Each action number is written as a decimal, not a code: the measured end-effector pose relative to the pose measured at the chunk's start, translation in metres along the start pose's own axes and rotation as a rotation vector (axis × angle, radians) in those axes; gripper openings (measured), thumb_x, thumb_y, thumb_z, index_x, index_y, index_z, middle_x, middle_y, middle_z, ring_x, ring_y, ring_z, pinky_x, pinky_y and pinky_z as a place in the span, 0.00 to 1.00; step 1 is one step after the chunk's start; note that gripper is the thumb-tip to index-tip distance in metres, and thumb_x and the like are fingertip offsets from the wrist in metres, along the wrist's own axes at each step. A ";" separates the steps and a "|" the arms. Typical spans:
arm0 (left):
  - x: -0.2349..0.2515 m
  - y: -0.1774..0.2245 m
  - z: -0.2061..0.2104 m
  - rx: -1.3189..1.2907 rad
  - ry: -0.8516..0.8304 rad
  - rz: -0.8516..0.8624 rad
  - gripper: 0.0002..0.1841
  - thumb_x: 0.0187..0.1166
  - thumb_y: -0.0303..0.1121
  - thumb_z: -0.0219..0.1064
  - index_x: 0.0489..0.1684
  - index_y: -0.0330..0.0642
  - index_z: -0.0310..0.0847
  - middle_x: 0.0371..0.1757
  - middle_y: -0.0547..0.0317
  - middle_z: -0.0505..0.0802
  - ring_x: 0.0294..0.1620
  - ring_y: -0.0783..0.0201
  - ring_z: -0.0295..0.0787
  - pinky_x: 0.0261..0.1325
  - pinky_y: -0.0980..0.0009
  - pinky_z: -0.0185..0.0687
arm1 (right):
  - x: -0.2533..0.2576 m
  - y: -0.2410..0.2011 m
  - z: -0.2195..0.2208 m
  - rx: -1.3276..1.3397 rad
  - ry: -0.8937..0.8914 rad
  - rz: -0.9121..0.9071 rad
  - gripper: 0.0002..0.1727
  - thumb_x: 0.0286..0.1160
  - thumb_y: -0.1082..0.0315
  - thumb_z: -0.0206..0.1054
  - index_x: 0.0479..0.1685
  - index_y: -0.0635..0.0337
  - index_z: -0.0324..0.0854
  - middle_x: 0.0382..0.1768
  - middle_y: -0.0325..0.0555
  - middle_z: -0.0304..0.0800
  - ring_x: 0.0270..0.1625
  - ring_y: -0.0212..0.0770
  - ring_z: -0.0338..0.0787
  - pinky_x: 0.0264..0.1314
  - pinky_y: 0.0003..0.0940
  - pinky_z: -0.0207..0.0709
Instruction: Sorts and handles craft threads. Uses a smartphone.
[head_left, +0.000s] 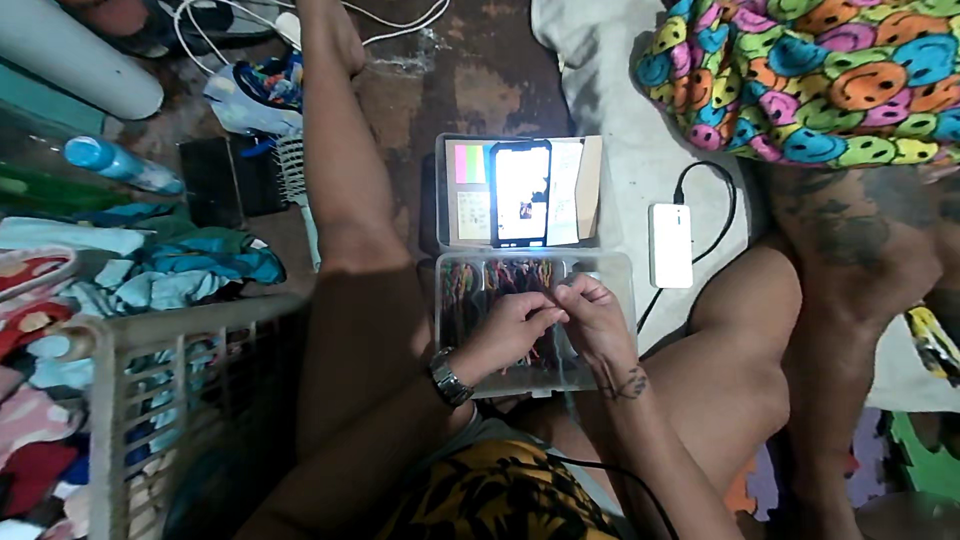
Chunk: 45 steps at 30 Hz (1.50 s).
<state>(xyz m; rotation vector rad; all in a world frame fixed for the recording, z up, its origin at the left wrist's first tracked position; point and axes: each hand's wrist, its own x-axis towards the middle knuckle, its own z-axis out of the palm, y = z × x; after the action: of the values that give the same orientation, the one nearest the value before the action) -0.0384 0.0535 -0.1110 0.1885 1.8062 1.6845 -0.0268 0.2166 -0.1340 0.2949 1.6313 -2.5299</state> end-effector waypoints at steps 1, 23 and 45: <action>0.000 0.001 0.000 -0.049 0.004 -0.026 0.11 0.89 0.34 0.60 0.46 0.37 0.86 0.34 0.68 0.84 0.31 0.81 0.76 0.38 0.83 0.73 | 0.001 0.000 -0.002 -0.032 -0.026 0.011 0.09 0.71 0.73 0.71 0.24 0.53 0.85 0.25 0.34 0.88 0.29 0.25 0.85 0.38 0.22 0.82; 0.000 -0.002 0.001 0.043 -0.020 -0.014 0.12 0.89 0.35 0.59 0.49 0.38 0.87 0.36 0.68 0.85 0.28 0.82 0.73 0.33 0.84 0.69 | 0.003 -0.008 0.003 0.078 0.099 0.033 0.16 0.61 0.87 0.68 0.26 0.54 0.72 0.18 0.36 0.84 0.21 0.28 0.85 0.31 0.25 0.84; 0.000 -0.004 0.000 -0.078 -0.053 -0.108 0.11 0.90 0.33 0.59 0.47 0.39 0.86 0.33 0.69 0.83 0.27 0.81 0.74 0.32 0.84 0.71 | 0.003 -0.013 -0.011 -0.100 -0.044 0.079 0.14 0.63 0.83 0.70 0.43 0.55 0.81 0.23 0.31 0.87 0.28 0.27 0.88 0.39 0.26 0.86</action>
<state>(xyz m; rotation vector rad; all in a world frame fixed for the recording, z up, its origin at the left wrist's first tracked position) -0.0371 0.0534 -0.1149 0.0988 1.6791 1.6546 -0.0316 0.2320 -0.1275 0.2857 1.6883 -2.3720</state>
